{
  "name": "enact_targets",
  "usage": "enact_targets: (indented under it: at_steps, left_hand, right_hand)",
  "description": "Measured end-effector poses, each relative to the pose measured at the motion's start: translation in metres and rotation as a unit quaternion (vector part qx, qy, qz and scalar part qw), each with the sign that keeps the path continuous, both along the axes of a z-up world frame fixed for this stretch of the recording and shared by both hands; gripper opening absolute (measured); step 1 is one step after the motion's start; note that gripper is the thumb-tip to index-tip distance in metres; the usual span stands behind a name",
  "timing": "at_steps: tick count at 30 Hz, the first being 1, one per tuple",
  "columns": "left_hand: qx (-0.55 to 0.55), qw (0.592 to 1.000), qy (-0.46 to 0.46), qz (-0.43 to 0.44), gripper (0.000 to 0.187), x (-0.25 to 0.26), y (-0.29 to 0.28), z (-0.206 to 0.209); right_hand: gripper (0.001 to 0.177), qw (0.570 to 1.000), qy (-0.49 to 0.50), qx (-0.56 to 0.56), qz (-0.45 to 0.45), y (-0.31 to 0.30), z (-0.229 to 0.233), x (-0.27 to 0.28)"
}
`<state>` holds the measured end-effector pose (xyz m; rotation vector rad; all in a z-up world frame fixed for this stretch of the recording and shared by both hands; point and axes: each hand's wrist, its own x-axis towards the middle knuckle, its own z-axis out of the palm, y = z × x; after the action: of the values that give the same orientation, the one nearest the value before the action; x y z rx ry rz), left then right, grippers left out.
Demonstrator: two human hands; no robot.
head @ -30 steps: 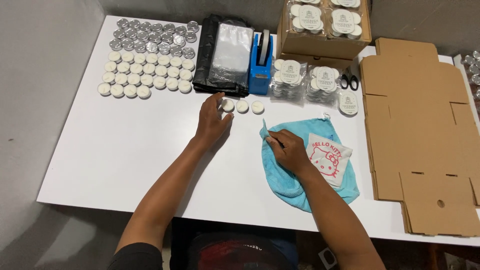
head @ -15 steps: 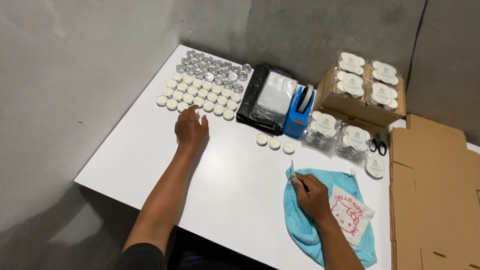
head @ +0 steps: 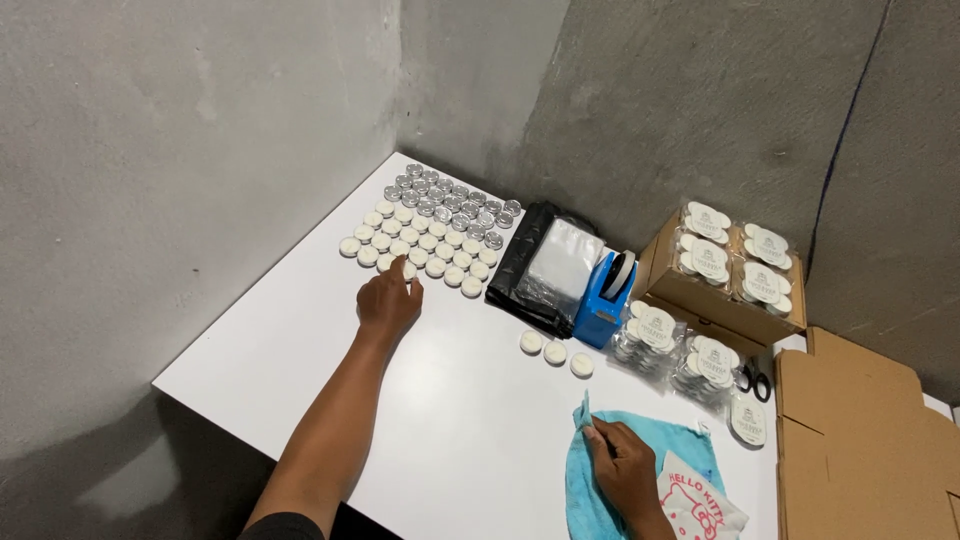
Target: Packing small tea light candles into plastic bags, four per bag.
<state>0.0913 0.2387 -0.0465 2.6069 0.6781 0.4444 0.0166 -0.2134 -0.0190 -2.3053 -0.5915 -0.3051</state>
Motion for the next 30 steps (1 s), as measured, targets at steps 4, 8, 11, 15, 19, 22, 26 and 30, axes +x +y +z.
enact_targets:
  at_steps: [4,8,11,15,19,22,26,30]
  left_hand:
    - [0.009,1.000,-0.015,0.000,0.056,0.003,0.000,-0.007]
    - [-0.014,1.000,-0.023,-0.001,0.053,-0.001,-0.001,-0.001]
    - [-0.033,0.999,-0.018,-0.005,0.053,-0.003,0.000,0.000]
    - [-0.055,0.998,-0.020,-0.005,0.053,-0.010,-0.003,0.008]
    - [-0.089,0.995,-0.039,0.002,0.052,-0.012,-0.003,0.003]
    - [-0.083,0.991,-0.102,0.001,0.049,-0.008,0.000,-0.011]
    - [-0.097,0.974,-0.197,-0.052,0.049,-0.007,-0.008,-0.024]
    - [-0.080,0.938,-0.296,-0.159,0.046,-0.008,-0.031,-0.024]
  right_hand:
    - [0.028,1.000,0.022,0.001,-0.009,-0.002,-0.004,0.001]
    - [0.028,1.000,0.011,-0.003,-0.012,-0.002,-0.005,0.001]
    - [0.027,1.000,0.017,0.000,-0.016,0.000,-0.003,0.000]
    - [0.028,1.000,0.018,0.002,-0.014,-0.002,-0.006,0.001]
    - [0.027,1.000,0.020,-0.004,-0.018,0.000,-0.002,0.000]
    - [0.029,1.000,0.018,-0.005,-0.005,0.002,0.005,-0.001]
    - [0.026,1.000,-0.017,0.013,0.017,0.002,0.005,0.000]
    - [0.024,0.998,-0.035,0.025,0.051,0.002,0.010,-0.002]
